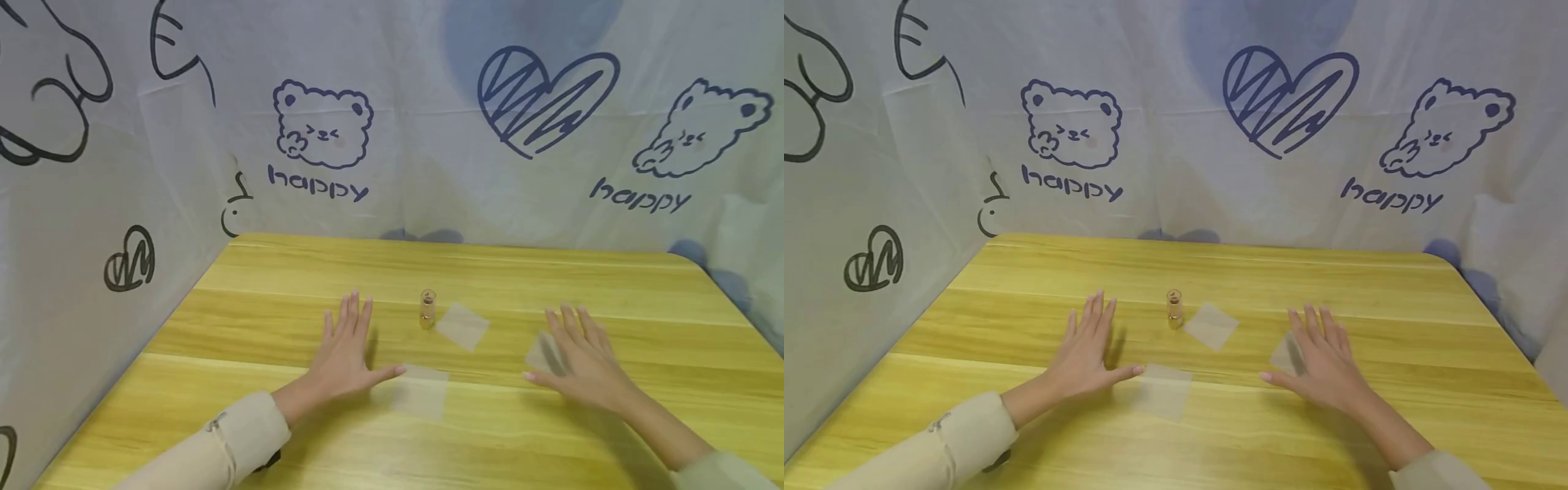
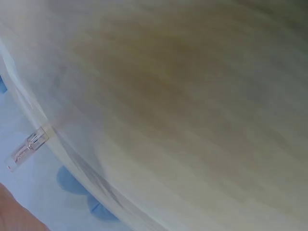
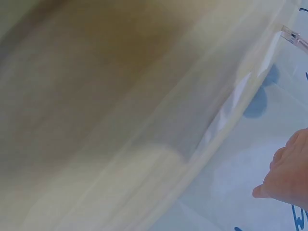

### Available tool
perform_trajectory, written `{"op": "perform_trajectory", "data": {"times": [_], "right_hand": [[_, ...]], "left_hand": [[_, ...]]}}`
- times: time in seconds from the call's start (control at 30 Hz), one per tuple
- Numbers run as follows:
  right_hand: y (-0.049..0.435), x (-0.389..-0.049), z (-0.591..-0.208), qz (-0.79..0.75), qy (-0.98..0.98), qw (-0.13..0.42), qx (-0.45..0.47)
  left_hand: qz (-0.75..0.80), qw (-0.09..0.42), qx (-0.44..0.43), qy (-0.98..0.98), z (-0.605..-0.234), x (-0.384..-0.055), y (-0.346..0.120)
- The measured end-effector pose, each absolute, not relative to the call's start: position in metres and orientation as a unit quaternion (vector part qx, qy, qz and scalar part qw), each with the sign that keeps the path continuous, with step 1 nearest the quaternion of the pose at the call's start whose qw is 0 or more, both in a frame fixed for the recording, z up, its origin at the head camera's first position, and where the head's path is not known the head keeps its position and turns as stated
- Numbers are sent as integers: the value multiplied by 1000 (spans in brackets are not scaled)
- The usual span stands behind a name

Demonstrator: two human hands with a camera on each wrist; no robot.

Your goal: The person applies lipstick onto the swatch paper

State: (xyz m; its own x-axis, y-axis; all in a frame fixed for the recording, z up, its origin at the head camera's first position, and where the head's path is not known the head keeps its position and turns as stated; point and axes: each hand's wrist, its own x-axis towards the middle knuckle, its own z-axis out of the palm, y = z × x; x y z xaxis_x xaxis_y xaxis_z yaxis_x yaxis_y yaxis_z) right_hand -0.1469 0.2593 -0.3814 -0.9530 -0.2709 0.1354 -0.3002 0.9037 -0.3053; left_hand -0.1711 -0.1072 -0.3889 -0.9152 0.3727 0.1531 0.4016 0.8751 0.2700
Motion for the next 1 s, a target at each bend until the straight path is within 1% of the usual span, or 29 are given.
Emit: {"op": "perform_trajectory", "data": {"times": [0.53,0.77,0.9,1.0], "right_hand": [[231,-163,-361,192,-966,56,163],[220,-169,-360,217,-961,58,161],[216,-172,-360,241,-955,62,161],[212,-175,-359,259,-950,63,161]], "left_hand": [[-244,55,-213,-945,-392,-184,-93],[-263,48,-193,-944,-394,-193,-85],[-287,44,-197,-936,-395,-200,-80],[-319,30,-199,-926,-396,-203,-77]]}}
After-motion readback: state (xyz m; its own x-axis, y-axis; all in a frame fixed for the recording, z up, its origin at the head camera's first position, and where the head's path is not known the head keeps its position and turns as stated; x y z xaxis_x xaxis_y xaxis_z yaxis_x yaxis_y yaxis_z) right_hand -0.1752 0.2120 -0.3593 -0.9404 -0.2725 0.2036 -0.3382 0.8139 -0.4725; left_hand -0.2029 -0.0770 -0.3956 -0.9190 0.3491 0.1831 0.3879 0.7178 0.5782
